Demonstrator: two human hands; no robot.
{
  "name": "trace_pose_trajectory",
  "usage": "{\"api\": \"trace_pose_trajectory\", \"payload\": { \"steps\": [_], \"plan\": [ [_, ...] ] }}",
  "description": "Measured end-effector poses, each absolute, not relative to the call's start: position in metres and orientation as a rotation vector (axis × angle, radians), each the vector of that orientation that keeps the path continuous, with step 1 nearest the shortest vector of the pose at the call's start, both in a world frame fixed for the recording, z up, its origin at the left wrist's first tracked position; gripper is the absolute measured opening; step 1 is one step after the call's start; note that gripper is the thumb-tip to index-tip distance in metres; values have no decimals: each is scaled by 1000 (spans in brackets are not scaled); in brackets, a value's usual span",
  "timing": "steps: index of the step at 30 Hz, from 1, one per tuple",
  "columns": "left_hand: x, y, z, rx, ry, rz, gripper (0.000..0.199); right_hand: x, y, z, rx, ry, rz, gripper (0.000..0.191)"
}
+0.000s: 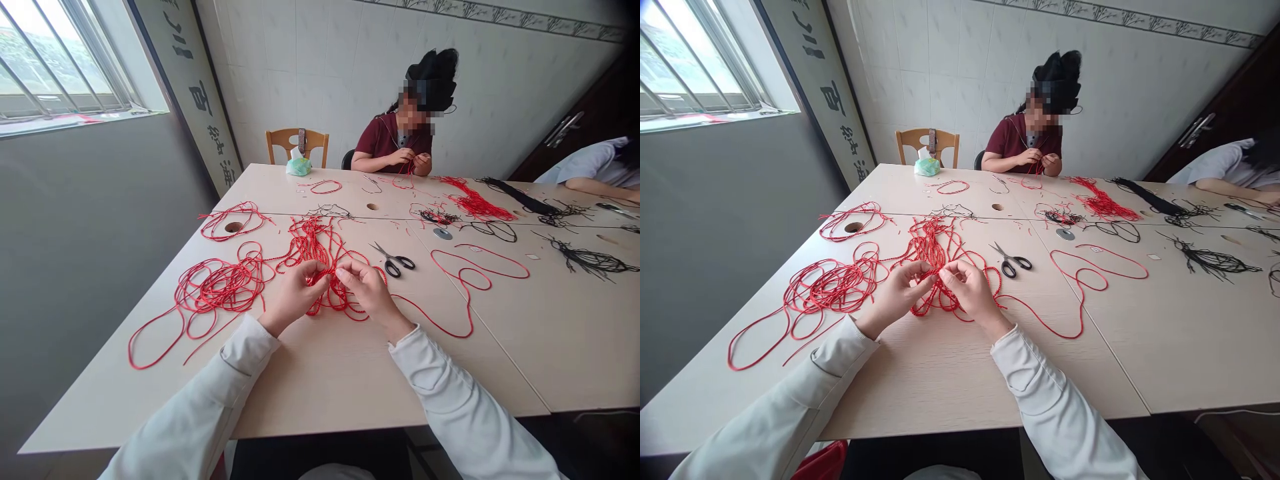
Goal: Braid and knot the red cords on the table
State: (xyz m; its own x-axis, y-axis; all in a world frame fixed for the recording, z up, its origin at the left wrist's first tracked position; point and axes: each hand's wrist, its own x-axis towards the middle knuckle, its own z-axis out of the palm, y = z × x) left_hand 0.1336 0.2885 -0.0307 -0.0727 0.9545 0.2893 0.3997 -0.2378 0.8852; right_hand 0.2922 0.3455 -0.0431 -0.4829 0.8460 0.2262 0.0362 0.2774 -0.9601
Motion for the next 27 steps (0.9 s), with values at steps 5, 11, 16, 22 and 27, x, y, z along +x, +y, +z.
{"api": "trace_pose_trajectory", "payload": {
  "steps": [5, 11, 16, 22, 27],
  "plan": [
    [133, 290, -36, 1710, 1508, 1306, 21, 292, 349, -45, -779, -1648, 1390, 23],
    [128, 292, -37, 1629, 1530, 1551, 19, 293, 347, -38, -802, -1543, 1492, 18],
    [131, 287, -31, 1699, 1651, 1691, 7, 294, 348, -39, -819, -1533, 1427, 17],
    [142, 284, -35, 1681, 1556, 1245, 24, 293, 346, -43, -849, -1698, 1136, 18],
    [140, 289, -37, 1360, 1279, 1345, 31, 291, 343, -45, -890, -1773, 1118, 14]
  ]
}}
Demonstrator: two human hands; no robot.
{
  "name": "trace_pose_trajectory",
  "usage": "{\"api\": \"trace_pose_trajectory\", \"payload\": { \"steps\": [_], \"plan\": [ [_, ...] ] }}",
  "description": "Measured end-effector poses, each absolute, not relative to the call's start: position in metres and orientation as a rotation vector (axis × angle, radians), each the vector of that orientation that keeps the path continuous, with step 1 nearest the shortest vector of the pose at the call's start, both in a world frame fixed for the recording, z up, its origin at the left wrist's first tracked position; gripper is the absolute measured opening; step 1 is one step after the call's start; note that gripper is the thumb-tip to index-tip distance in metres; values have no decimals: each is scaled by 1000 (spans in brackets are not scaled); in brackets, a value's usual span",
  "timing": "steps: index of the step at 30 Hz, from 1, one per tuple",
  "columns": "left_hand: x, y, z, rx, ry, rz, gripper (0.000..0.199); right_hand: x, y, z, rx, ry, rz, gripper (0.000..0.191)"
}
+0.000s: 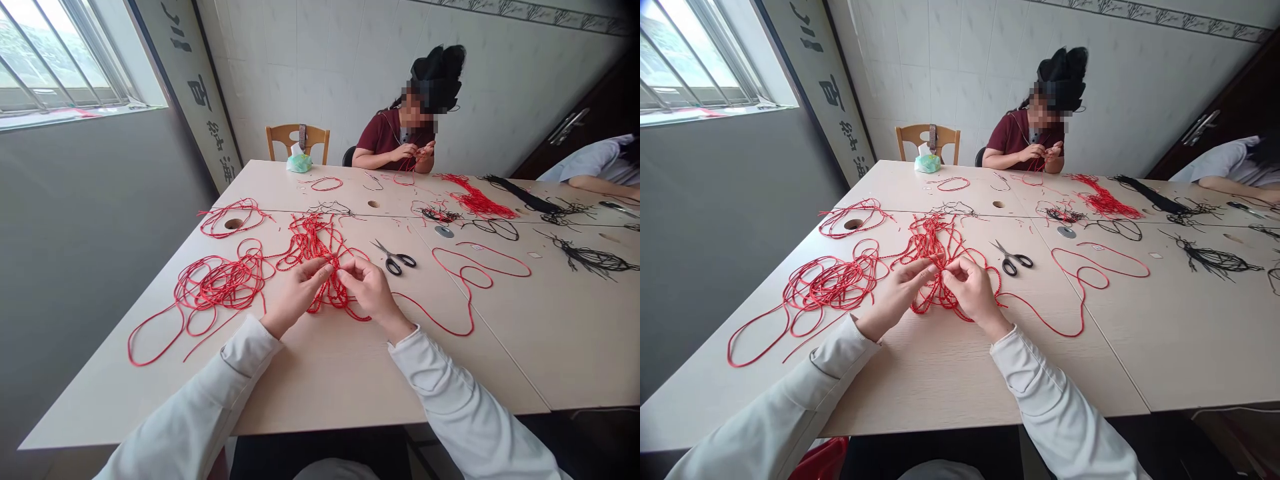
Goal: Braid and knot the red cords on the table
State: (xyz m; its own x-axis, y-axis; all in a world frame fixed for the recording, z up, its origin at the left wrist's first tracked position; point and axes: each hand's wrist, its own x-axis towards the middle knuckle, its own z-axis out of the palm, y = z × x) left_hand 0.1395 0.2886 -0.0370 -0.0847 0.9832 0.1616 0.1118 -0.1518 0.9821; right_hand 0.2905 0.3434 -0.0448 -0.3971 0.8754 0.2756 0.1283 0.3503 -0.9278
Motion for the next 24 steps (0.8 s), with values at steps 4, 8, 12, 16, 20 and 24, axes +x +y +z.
{"api": "trace_pose_trajectory", "payload": {
  "steps": [4, 8, 12, 16, 20, 24],
  "plan": [
    [137, 294, -43, 1134, 1167, 1378, 29, 288, 339, -44, -900, -1846, 1056, 11],
    [136, 299, -52, 967, 1069, 1413, 30, 288, 339, -43, -881, -1880, 1032, 10],
    [135, 299, -50, 792, 996, 1464, 30, 291, 344, -45, -883, -1847, 1089, 15],
    [133, 300, -49, 759, 990, 1429, 32, 294, 346, -45, -847, -1884, 1018, 14],
    [133, 302, -57, 864, 1057, 1460, 32, 292, 342, -42, -753, -2053, 304, 8],
    [135, 302, -61, 948, 1149, 1530, 30, 288, 338, -41, -704, -2167, 49, 9]
  ]
}}
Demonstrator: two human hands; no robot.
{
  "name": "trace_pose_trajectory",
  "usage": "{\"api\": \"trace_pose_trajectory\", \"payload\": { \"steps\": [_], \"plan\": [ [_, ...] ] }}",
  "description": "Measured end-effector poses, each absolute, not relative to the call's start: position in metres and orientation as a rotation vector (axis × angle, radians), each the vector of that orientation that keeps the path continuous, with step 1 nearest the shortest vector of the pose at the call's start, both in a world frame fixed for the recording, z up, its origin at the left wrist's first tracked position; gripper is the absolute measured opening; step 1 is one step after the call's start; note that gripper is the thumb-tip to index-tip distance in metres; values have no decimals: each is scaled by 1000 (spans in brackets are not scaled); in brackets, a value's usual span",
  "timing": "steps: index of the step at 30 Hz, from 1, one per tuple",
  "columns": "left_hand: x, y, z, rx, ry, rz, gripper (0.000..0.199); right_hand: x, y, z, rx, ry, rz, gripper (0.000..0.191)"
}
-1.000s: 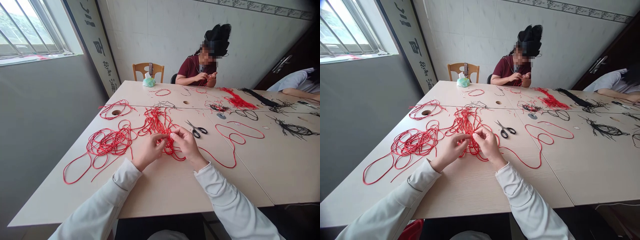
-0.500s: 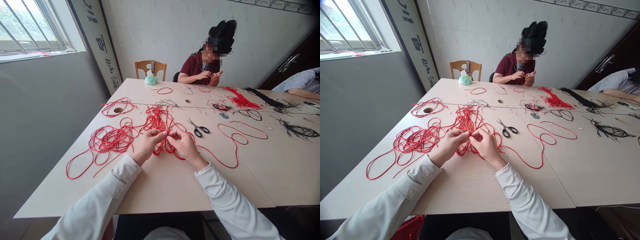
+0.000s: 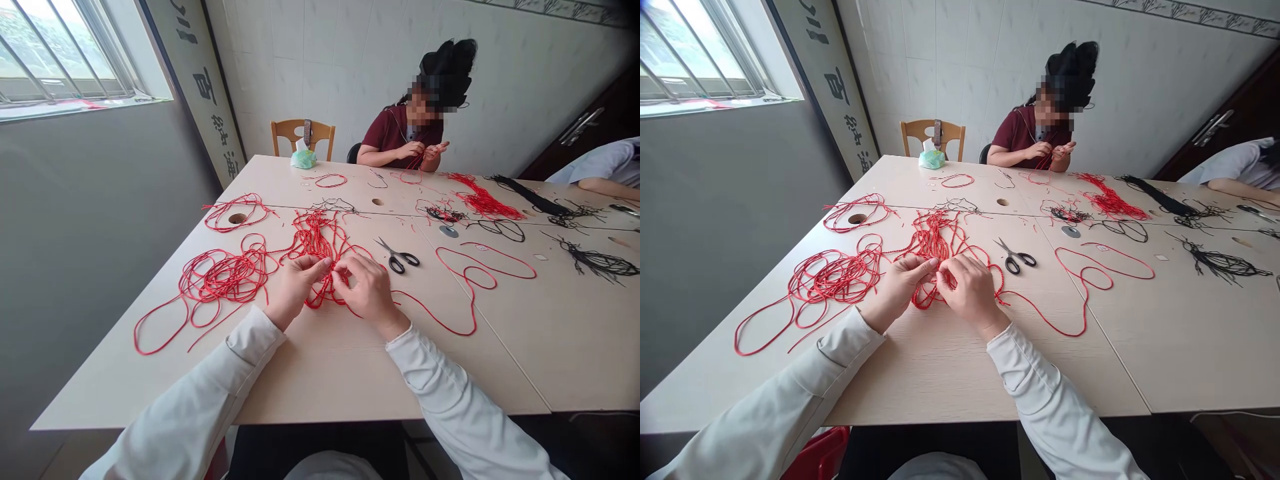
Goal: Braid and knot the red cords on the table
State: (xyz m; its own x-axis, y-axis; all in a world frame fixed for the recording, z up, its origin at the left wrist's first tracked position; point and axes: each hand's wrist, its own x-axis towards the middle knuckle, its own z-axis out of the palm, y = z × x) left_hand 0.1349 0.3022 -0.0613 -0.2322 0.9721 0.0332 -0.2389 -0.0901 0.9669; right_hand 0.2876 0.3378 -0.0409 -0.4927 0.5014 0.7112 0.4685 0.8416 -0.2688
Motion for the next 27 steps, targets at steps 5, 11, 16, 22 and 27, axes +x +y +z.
{"api": "trace_pose_trajectory", "payload": {
  "steps": [5, 11, 16, 22, 27],
  "plan": [
    [140, 300, -61, 956, 1095, 1550, 29, 285, 338, -44, -817, -2108, 97, 10],
    [142, 299, -63, 908, 1067, 1523, 28, 286, 339, -46, -824, -2096, 91, 7],
    [142, 300, -61, 796, 1022, 1600, 23, 286, 339, -46, -852, -2005, 246, 9],
    [144, 298, -54, 929, 1105, 1688, 19, 284, 337, -43, -864, -1995, 181, 6],
    [148, 296, -53, 1013, 1093, 1667, 19, 283, 337, -44, -904, -2004, 203, 9]
  ]
}}
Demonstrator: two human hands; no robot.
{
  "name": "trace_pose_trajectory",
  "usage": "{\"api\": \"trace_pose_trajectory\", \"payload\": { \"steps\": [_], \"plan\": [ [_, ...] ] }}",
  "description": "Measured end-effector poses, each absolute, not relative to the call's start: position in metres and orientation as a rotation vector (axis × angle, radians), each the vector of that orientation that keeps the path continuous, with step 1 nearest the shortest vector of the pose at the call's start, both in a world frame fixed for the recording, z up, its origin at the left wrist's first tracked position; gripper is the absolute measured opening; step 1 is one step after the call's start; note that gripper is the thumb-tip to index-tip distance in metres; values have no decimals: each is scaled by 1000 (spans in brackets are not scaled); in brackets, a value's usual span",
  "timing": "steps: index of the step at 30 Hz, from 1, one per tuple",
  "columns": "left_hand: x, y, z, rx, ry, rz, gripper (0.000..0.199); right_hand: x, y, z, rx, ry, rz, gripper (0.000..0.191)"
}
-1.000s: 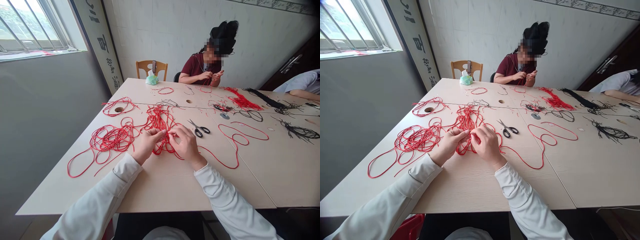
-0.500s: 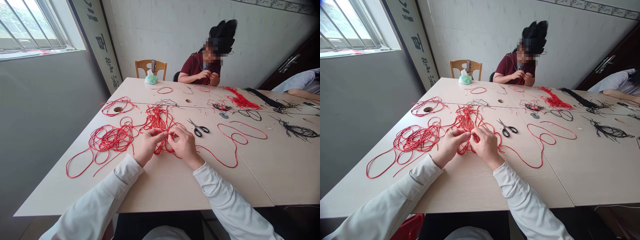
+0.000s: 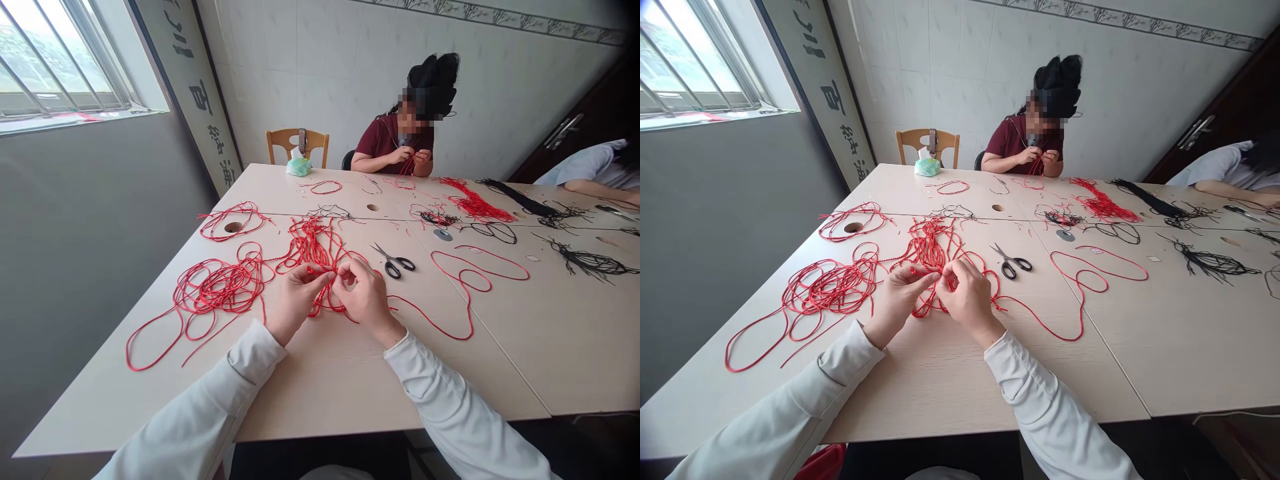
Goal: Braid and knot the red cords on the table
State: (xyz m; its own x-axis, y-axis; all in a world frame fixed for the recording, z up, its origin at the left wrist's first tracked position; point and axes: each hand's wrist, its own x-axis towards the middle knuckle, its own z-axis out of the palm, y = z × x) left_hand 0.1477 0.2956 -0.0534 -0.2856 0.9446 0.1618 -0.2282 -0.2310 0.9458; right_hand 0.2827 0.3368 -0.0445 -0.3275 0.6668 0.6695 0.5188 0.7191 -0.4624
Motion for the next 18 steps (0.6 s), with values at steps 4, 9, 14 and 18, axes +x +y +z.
{"api": "trace_pose_trajectory", "payload": {
  "steps": [4, 9, 14, 18],
  "plan": [
    [143, 297, -55, 889, 1143, 1694, 21, 283, 337, -45, -875, -1979, 235, 12],
    [140, 297, -52, 858, 1138, 1719, 23, 283, 336, -43, -836, -1973, 287, 5],
    [141, 296, -50, 875, 1124, 1683, 23, 284, 335, -42, -828, -1996, 259, 8],
    [138, 297, -50, 817, 1122, 1701, 25, 284, 335, -42, -810, -1954, 257, 8]
  ]
}}
